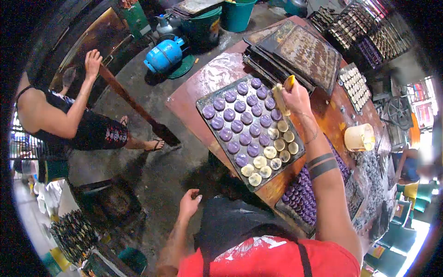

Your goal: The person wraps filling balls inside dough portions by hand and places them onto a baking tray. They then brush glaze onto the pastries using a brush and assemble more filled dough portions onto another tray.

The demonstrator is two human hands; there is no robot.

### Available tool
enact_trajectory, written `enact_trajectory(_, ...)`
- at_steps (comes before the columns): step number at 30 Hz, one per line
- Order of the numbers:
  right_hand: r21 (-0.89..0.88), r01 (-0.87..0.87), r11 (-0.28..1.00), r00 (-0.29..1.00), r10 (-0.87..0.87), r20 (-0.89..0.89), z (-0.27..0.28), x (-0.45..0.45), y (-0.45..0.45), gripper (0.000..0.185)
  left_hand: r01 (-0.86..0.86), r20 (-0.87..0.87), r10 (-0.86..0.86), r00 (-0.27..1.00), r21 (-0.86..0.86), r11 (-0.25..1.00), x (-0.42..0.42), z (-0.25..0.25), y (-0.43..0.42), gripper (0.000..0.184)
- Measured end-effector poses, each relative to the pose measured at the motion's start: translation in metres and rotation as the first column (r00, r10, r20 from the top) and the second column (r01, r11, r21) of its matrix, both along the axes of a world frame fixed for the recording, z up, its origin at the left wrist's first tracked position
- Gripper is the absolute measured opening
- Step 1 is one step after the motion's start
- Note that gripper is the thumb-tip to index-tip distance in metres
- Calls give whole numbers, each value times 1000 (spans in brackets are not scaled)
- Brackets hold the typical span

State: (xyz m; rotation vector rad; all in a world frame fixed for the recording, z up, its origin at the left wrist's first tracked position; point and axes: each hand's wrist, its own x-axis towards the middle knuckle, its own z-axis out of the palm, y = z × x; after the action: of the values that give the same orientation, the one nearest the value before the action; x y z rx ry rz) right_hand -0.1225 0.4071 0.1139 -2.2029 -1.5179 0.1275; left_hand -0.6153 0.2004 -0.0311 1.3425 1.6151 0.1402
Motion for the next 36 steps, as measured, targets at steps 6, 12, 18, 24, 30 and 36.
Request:
enact_trajectory(6,-225,-422,878,877,458,143,-33,-68,17,20,-2,130,14,991,-92,996,11,9,11,38)
enact_trajectory(12,101,-297,950,947,279,162,-15,-46,43,30,-13,188,23,982,-53,999,8,-6,15,40)
enact_trajectory(18,-102,-533,840,844,537,8,-2,-49,-40,25,41,171,-30,985,-64,997,3,-35,22,38)
enact_trajectory(24,585,154,796,984,-67,-167,47,82,-193,16,-164,137,214,967,-302,939,-62,-101,4,30)
enact_trajectory(30,652,604,458,683,-719,-127,84,220,-290,25,-64,386,98,917,-99,993,-78,-131,36,29)
enact_trajectory(36,542,821,178,334,619,-710,-2,355,-309,27,-205,357,184,916,21,979,36,-12,50,30)
